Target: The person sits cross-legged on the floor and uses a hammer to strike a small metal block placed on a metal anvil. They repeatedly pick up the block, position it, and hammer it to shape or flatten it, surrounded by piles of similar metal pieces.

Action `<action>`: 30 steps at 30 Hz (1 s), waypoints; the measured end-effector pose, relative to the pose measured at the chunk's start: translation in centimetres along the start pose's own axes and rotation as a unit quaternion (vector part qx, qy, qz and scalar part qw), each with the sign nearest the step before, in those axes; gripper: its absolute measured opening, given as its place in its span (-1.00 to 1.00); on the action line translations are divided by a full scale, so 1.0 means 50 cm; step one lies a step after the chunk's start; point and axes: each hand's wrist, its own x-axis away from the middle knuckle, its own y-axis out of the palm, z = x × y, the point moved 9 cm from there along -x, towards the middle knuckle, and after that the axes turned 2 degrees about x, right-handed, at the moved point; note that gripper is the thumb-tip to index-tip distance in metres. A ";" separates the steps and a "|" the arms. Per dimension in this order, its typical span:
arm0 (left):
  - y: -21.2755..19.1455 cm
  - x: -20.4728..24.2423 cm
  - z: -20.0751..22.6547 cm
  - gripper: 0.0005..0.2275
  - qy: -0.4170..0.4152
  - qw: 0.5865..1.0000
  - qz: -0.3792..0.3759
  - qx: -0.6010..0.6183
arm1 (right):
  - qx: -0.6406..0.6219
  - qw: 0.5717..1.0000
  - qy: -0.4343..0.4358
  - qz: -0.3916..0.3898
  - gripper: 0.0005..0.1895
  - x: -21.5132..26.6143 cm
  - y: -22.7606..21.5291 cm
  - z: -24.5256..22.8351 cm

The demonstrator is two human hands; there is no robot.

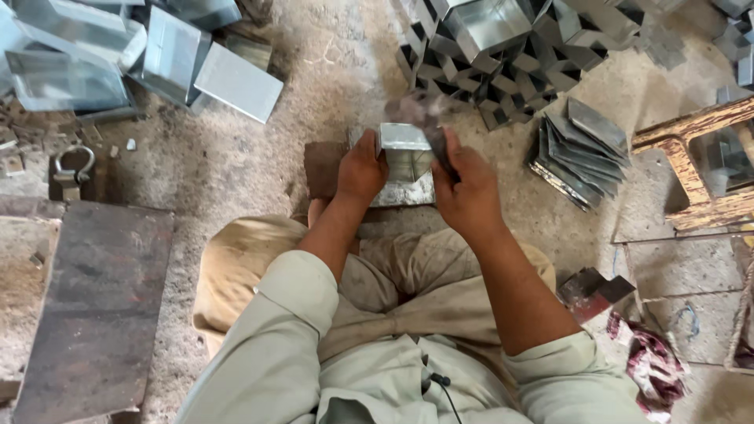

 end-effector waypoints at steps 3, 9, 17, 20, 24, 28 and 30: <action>0.011 -0.008 -0.012 -0.71 -0.031 0.999 -0.023 -0.009 | -0.006 1.000 0.018 0.018 -0.46 -0.007 -0.008 0.019; -0.004 -0.014 -0.012 -0.72 -0.050 0.998 -0.019 0.017 | -0.135 0.974 0.117 0.137 -0.42 0.065 -0.055 0.086; -0.092 -0.107 0.141 -0.69 0.088 0.986 -0.094 -0.109 | -0.165 0.939 0.146 0.264 -0.46 0.130 -0.183 0.161; -0.030 -0.107 0.168 -0.83 0.145 0.923 -0.190 -0.303 | -0.239 0.904 0.135 0.328 -0.52 0.134 -0.244 0.164; -0.006 -0.103 0.148 -0.83 0.115 0.917 -0.234 -0.302 | -0.338 0.853 0.089 0.388 -0.69 0.136 -0.241 0.197; -0.003 -0.106 0.138 -0.84 0.115 0.906 -0.241 -0.327 | -0.065 0.964 0.173 0.192 -0.78 0.121 -0.092 0.209; 0.000 -0.106 0.139 -0.85 0.121 0.903 -0.241 -0.335 | -0.094 0.975 0.184 0.080 -0.64 0.108 -0.021 0.210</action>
